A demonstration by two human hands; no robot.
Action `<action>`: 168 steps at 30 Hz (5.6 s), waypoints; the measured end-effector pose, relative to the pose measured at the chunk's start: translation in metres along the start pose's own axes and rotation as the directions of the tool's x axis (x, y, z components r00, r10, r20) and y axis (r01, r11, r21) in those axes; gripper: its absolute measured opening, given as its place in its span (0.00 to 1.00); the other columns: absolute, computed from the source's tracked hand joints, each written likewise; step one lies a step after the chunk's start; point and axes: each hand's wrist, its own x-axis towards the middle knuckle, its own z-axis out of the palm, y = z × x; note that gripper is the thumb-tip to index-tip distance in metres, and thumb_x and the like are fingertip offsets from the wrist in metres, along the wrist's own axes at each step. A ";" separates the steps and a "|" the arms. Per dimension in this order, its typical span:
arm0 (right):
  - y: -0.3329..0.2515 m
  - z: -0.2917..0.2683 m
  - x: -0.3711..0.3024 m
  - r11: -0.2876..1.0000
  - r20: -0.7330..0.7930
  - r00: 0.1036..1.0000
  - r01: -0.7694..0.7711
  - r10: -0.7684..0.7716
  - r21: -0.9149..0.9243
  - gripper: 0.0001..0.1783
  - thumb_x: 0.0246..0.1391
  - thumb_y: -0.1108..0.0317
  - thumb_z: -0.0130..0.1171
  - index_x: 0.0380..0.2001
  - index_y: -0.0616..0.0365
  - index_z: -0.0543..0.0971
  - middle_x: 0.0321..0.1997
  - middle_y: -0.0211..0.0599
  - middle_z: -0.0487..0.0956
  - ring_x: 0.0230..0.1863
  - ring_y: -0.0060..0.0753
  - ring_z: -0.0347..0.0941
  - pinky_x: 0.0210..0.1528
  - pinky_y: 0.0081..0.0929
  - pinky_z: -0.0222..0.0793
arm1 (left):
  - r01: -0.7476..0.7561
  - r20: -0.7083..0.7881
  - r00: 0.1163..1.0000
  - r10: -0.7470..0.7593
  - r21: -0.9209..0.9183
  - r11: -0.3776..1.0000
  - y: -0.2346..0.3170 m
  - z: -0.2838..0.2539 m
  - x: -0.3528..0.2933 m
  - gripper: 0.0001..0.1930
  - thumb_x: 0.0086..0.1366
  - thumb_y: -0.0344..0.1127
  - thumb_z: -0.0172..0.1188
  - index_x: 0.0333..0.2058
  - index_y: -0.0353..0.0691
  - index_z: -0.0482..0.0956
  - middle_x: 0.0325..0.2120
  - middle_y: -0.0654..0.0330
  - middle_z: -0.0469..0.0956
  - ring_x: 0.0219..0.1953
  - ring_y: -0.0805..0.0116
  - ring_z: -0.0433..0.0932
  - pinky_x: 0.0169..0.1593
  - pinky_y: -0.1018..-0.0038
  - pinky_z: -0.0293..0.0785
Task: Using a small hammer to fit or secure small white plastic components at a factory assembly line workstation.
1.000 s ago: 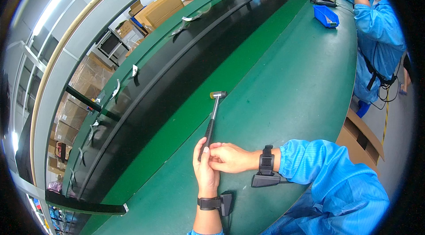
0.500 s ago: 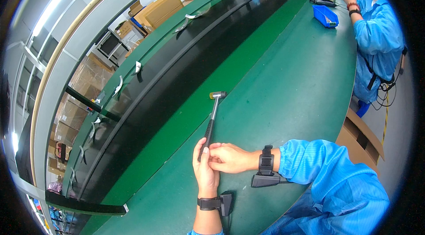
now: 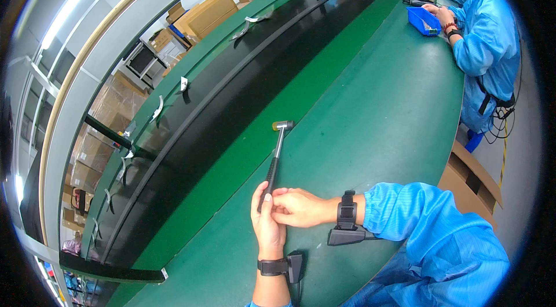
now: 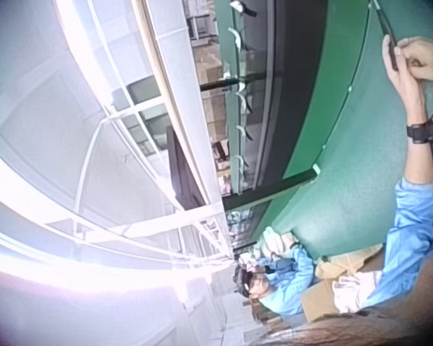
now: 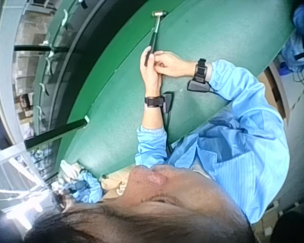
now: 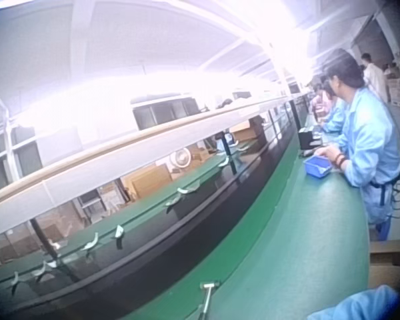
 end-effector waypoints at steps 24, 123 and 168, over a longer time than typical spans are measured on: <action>0.003 0.003 -0.007 0.991 -0.102 0.987 0.129 -0.125 0.035 0.11 0.54 0.65 0.53 0.27 0.63 0.70 0.26 0.40 0.73 0.26 0.41 0.72 0.29 0.36 0.68 | 0.031 -0.088 0.996 -0.010 0.240 0.970 0.010 0.017 -0.013 0.19 0.67 0.34 0.46 0.55 0.36 0.64 0.42 0.48 0.73 0.42 0.59 0.74 0.46 0.68 0.73; -0.011 -0.007 -0.014 0.985 -0.110 0.989 0.117 -0.103 0.126 0.13 0.51 0.65 0.54 0.22 0.66 0.72 0.26 0.42 0.70 0.26 0.42 0.70 0.28 0.37 0.64 | 0.028 -0.122 0.993 0.006 0.280 0.960 0.025 0.050 -0.027 0.18 0.67 0.35 0.46 0.54 0.35 0.66 0.43 0.50 0.71 0.43 0.61 0.72 0.48 0.69 0.70; -0.023 -0.014 -0.019 0.990 -0.079 0.994 0.087 -0.079 0.107 0.10 0.54 0.67 0.52 0.25 0.62 0.70 0.23 0.39 0.74 0.29 0.40 0.69 0.33 0.37 0.65 | 0.039 -0.133 0.991 0.003 0.315 0.948 0.029 0.056 -0.030 0.18 0.68 0.35 0.46 0.54 0.35 0.65 0.44 0.49 0.71 0.43 0.60 0.72 0.48 0.68 0.71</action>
